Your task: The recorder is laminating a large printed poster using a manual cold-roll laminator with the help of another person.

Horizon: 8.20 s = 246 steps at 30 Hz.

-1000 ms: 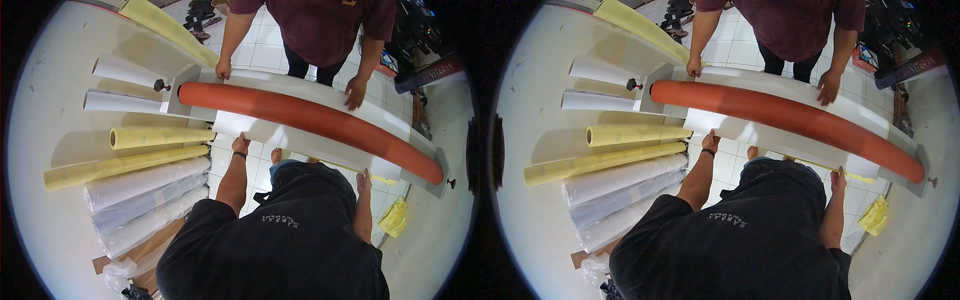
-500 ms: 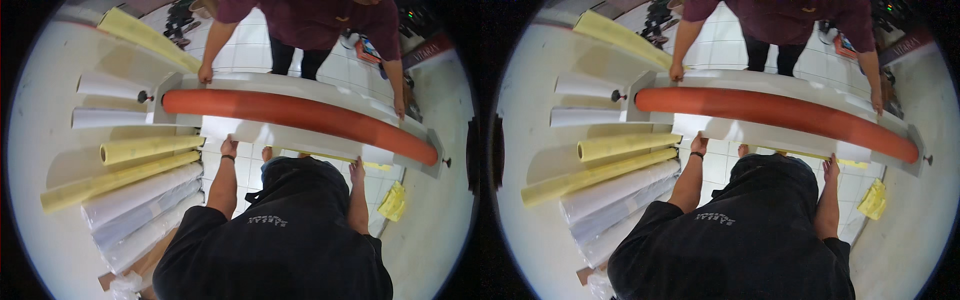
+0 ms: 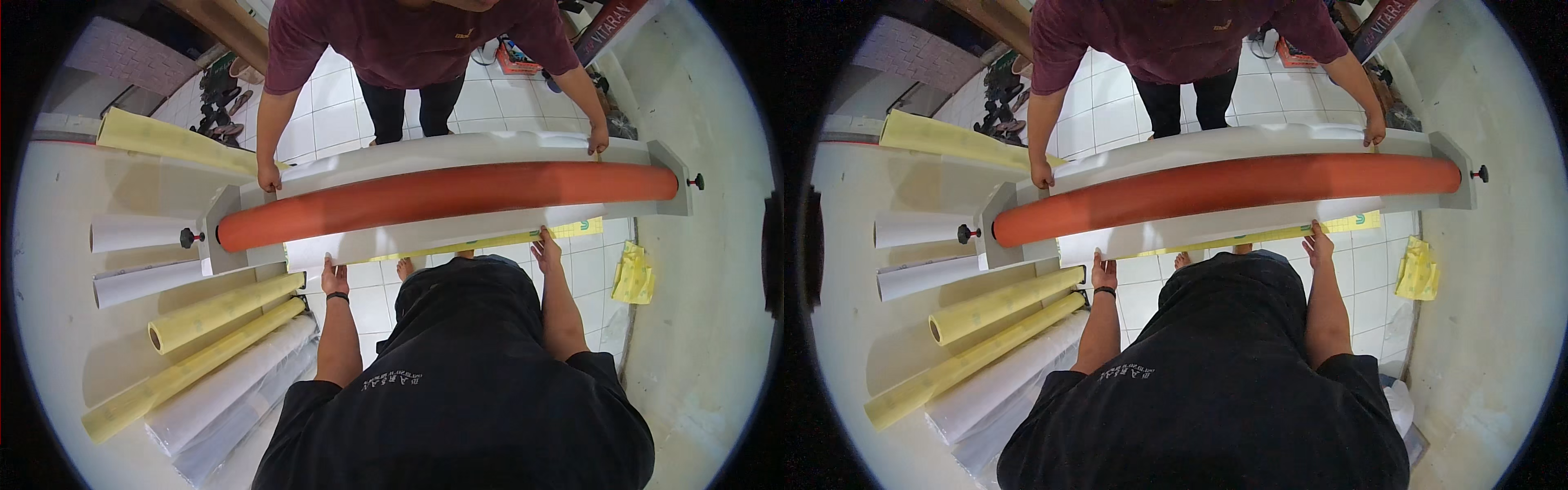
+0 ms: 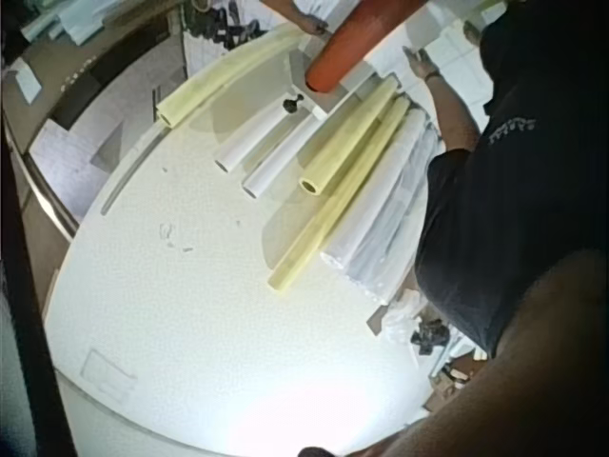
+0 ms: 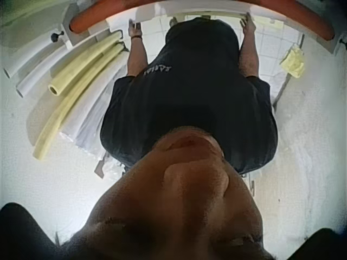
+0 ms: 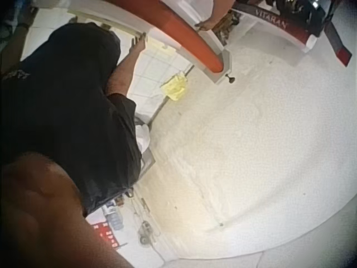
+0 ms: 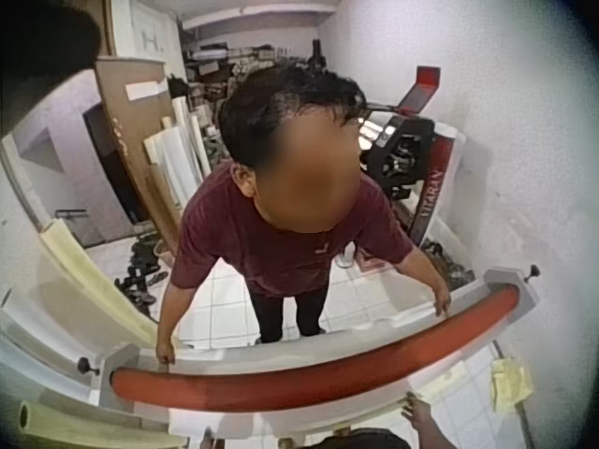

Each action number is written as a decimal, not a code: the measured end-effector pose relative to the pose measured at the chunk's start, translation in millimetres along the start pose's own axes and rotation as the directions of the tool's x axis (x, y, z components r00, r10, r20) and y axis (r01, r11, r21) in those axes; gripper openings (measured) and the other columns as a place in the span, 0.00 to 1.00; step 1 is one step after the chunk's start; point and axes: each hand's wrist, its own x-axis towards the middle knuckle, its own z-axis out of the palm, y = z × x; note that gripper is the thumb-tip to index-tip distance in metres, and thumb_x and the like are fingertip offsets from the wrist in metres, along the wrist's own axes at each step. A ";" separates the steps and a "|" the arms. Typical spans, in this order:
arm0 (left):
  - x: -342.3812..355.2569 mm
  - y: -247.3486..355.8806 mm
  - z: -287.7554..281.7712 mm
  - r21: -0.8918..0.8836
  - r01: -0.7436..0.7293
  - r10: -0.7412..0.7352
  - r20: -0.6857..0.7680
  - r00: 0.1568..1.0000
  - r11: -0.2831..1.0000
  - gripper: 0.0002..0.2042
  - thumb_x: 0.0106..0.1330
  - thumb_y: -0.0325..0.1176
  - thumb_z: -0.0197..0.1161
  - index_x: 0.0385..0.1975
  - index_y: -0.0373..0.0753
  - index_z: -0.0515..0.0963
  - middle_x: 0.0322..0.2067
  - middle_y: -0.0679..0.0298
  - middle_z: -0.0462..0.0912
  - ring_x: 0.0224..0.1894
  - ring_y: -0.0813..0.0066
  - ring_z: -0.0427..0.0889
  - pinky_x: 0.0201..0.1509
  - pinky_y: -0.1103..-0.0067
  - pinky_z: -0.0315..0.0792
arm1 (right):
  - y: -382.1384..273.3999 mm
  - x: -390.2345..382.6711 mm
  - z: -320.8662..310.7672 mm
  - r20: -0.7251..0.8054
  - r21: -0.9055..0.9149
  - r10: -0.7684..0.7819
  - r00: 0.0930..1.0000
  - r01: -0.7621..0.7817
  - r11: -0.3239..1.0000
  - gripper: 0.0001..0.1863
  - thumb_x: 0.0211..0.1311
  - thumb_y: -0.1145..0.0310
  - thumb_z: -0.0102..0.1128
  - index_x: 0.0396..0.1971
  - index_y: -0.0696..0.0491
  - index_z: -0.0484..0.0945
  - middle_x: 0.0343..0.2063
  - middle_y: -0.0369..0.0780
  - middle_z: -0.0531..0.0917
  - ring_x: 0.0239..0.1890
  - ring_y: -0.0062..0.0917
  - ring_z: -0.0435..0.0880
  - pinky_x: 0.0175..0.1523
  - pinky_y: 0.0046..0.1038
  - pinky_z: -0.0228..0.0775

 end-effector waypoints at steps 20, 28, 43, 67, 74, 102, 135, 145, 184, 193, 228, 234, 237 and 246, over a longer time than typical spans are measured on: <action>23.2 -2.1 -8.3 0.035 0.012 -0.011 -0.022 1.000 0.999 0.14 0.69 0.35 0.56 0.48 0.33 0.72 0.44 0.58 0.78 0.48 0.65 0.78 0.54 0.72 0.76 | 2.5 9.8 -3.2 0.083 0.095 -0.014 0.996 0.006 0.995 0.17 0.61 0.62 0.61 0.46 0.55 0.74 0.41 0.39 0.77 0.46 0.28 0.76 0.50 0.31 0.74; 15.6 1.9 -9.8 0.054 -0.004 0.004 0.010 1.000 0.999 0.17 0.73 0.36 0.49 0.52 0.30 0.70 0.49 0.56 0.76 0.52 0.62 0.76 0.59 0.67 0.73 | 10.3 13.2 -4.1 0.126 0.242 -0.048 0.991 0.016 0.970 0.18 0.62 0.69 0.55 0.49 0.62 0.68 0.48 0.45 0.71 0.50 0.39 0.74 0.57 0.36 0.73; 1.5 3.0 -19.8 0.002 0.026 -0.026 0.011 1.000 1.000 0.16 0.72 0.33 0.49 0.54 0.30 0.68 0.52 0.54 0.74 0.55 0.61 0.75 0.62 0.68 0.71 | 35.7 5.5 -22.8 0.020 0.171 -0.022 1.000 0.018 0.985 0.23 0.61 0.67 0.56 0.53 0.64 0.67 0.54 0.46 0.70 0.54 0.39 0.72 0.56 0.37 0.73; 12.8 -5.4 -24.6 0.013 0.042 -0.042 0.027 0.999 0.999 0.17 0.72 0.36 0.50 0.54 0.32 0.69 0.51 0.56 0.75 0.54 0.61 0.74 0.61 0.67 0.71 | 34.2 5.3 -22.8 0.032 0.110 -0.016 0.999 0.013 0.994 0.25 0.62 0.65 0.57 0.55 0.61 0.66 0.56 0.47 0.69 0.56 0.38 0.73 0.54 0.36 0.75; 20.1 -3.1 -27.5 -0.015 0.051 -0.051 -0.012 0.999 0.999 0.16 0.72 0.37 0.50 0.54 0.33 0.70 0.50 0.57 0.76 0.53 0.63 0.75 0.60 0.68 0.71 | 33.3 1.7 -19.3 0.025 0.114 0.003 1.000 -0.006 0.993 0.24 0.61 0.66 0.57 0.55 0.61 0.67 0.56 0.46 0.69 0.56 0.38 0.73 0.54 0.36 0.75; 19.9 -18.1 -38.7 0.008 0.011 -0.011 0.015 1.000 1.000 0.17 0.72 0.36 0.49 0.56 0.34 0.68 0.51 0.58 0.76 0.52 0.61 0.77 0.58 0.65 0.72 | 49.3 16.8 -38.6 0.033 0.100 0.025 0.999 -0.028 0.995 0.24 0.63 0.64 0.57 0.57 0.56 0.67 0.57 0.43 0.68 0.56 0.35 0.72 0.55 0.38 0.72; 17.7 -30.5 -35.2 -0.033 -0.086 0.085 -0.027 0.996 0.996 0.16 0.69 0.34 0.53 0.49 0.28 0.69 0.48 0.52 0.77 0.49 0.57 0.79 0.52 0.62 0.76 | 48.1 25.3 -46.3 0.033 0.118 0.045 0.998 -0.049 0.992 0.23 0.61 0.62 0.60 0.53 0.55 0.68 0.54 0.42 0.70 0.55 0.36 0.72 0.57 0.39 0.70; 10.9 -25.7 -26.6 -0.042 -0.016 0.013 -0.080 0.997 0.999 0.16 0.72 0.37 0.50 0.53 0.33 0.70 0.48 0.57 0.78 0.50 0.63 0.78 0.56 0.67 0.73 | 49.1 31.2 -51.4 0.062 0.093 0.055 0.997 -0.061 0.994 0.24 0.62 0.61 0.59 0.54 0.54 0.66 0.52 0.41 0.70 0.54 0.34 0.73 0.58 0.38 0.68; 2.8 1.0 -4.7 -0.085 -0.029 0.013 -0.182 0.983 0.996 0.10 0.65 0.31 0.62 0.42 0.34 0.75 0.40 0.59 0.81 0.44 0.67 0.81 0.50 0.70 0.78 | 38.9 33.7 -36.7 0.129 0.061 0.070 0.989 -0.078 0.995 0.24 0.61 0.58 0.60 0.54 0.51 0.67 0.51 0.39 0.72 0.55 0.33 0.72 0.58 0.38 0.66; 26.1 -12.4 -8.3 -0.175 -0.069 0.040 -0.168 0.985 0.982 0.11 0.63 0.28 0.62 0.41 0.28 0.75 0.39 0.55 0.81 0.39 0.62 0.82 0.43 0.70 0.81 | 38.3 32.0 -38.5 0.110 0.091 0.045 0.993 -0.055 0.994 0.25 0.61 0.59 0.60 0.56 0.51 0.67 0.55 0.41 0.69 0.55 0.33 0.72 0.56 0.38 0.69; 46.3 13.5 -19.9 0.000 0.126 -0.126 -0.031 0.992 0.992 0.10 0.71 0.33 0.53 0.43 0.36 0.76 0.37 0.60 0.83 0.37 0.69 0.83 0.45 0.75 0.80 | 16.0 3.2 9.5 0.036 0.155 -0.002 0.999 -0.004 0.988 0.19 0.63 0.66 0.54 0.51 0.58 0.67 0.45 0.43 0.74 0.50 0.34 0.75 0.56 0.38 0.70; 57.5 13.0 -32.8 0.006 0.103 -0.103 0.002 0.995 0.995 0.12 0.72 0.35 0.49 0.47 0.35 0.74 0.41 0.59 0.81 0.41 0.68 0.81 0.45 0.74 0.78 | 14.1 0.6 13.5 0.057 0.151 -0.008 0.998 -0.001 0.988 0.17 0.64 0.66 0.54 0.50 0.55 0.67 0.43 0.40 0.73 0.47 0.32 0.75 0.55 0.39 0.71; 55.3 9.5 -23.1 0.036 0.126 -0.123 -0.062 0.990 0.991 0.11 0.71 0.35 0.51 0.47 0.38 0.74 0.41 0.62 0.79 0.41 0.70 0.78 0.45 0.75 0.76 | 16.2 5.8 5.8 0.043 0.160 -0.016 0.999 0.009 0.987 0.16 0.64 0.66 0.54 0.49 0.54 0.67 0.42 0.40 0.72 0.47 0.32 0.75 0.55 0.39 0.72; 44.3 12.0 -9.5 0.032 0.140 -0.132 -0.178 0.975 0.990 0.09 0.70 0.35 0.51 0.43 0.39 0.75 0.38 0.64 0.78 0.40 0.70 0.78 0.43 0.74 0.77 | 13.8 4.8 9.4 0.030 0.144 -0.016 0.999 0.012 0.989 0.18 0.62 0.66 0.55 0.50 0.54 0.67 0.43 0.41 0.72 0.47 0.32 0.74 0.55 0.39 0.72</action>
